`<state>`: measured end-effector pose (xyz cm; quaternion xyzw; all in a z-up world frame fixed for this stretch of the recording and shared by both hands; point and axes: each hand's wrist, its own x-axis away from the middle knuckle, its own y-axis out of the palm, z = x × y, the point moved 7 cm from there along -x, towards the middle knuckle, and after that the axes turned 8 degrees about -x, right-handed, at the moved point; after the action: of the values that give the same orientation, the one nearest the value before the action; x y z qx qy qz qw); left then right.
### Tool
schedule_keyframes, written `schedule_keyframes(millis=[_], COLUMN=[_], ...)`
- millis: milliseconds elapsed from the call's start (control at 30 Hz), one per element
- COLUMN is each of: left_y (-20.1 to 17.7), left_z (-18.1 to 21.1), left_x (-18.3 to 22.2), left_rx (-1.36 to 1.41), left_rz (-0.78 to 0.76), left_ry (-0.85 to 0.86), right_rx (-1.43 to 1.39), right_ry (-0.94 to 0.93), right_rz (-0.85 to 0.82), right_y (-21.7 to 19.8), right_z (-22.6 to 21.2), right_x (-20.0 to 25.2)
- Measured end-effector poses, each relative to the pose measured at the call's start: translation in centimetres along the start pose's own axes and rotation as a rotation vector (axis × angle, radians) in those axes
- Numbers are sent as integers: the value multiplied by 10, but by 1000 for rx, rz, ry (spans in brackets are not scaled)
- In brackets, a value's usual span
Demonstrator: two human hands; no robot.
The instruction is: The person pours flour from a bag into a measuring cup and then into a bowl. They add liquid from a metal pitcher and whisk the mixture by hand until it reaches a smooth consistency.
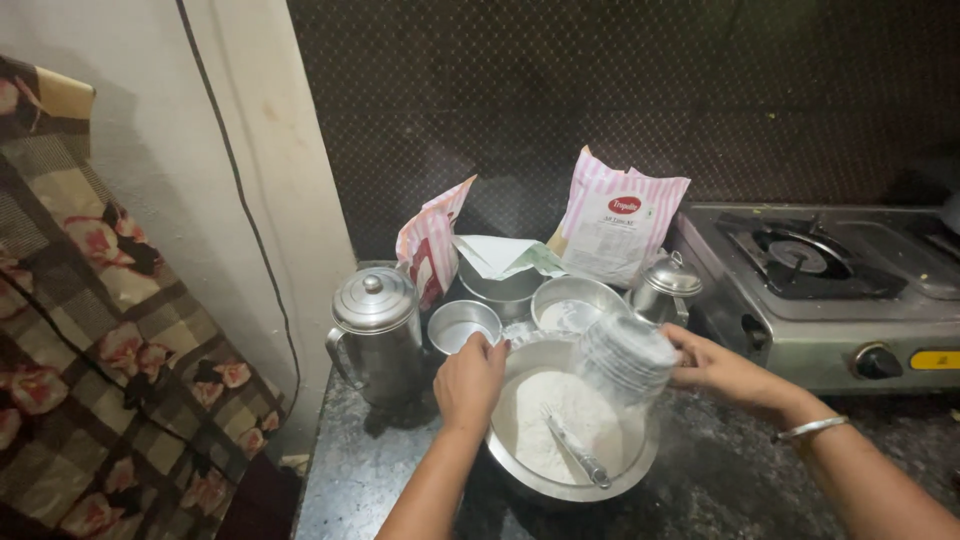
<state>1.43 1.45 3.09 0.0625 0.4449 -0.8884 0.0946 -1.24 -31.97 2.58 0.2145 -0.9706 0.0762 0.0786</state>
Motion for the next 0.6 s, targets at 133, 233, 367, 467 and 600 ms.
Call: schedule_keyframes(millis=[133, 233, 367, 467, 600], left_y=[-4, -4, -7, -7, -4], left_z=[0, 2, 4, 6, 5], left_x=[3, 4, 4, 5, 3], left_rx=[7, 5, 10, 12, 5], left_rz=[2, 0, -1, -5, -4], left_ry=[-16, -16, -7, -4, -7], right_rx=[80, 463, 246, 310, 155], right_ry=[97, 184, 129, 136, 64], right_rz=[205, 246, 161, 134, 85], right_y=[-9, -29, -1, -13, -20], right_z=[-6, 10, -13, 3, 9], right_x=[9, 4, 4, 0, -4])
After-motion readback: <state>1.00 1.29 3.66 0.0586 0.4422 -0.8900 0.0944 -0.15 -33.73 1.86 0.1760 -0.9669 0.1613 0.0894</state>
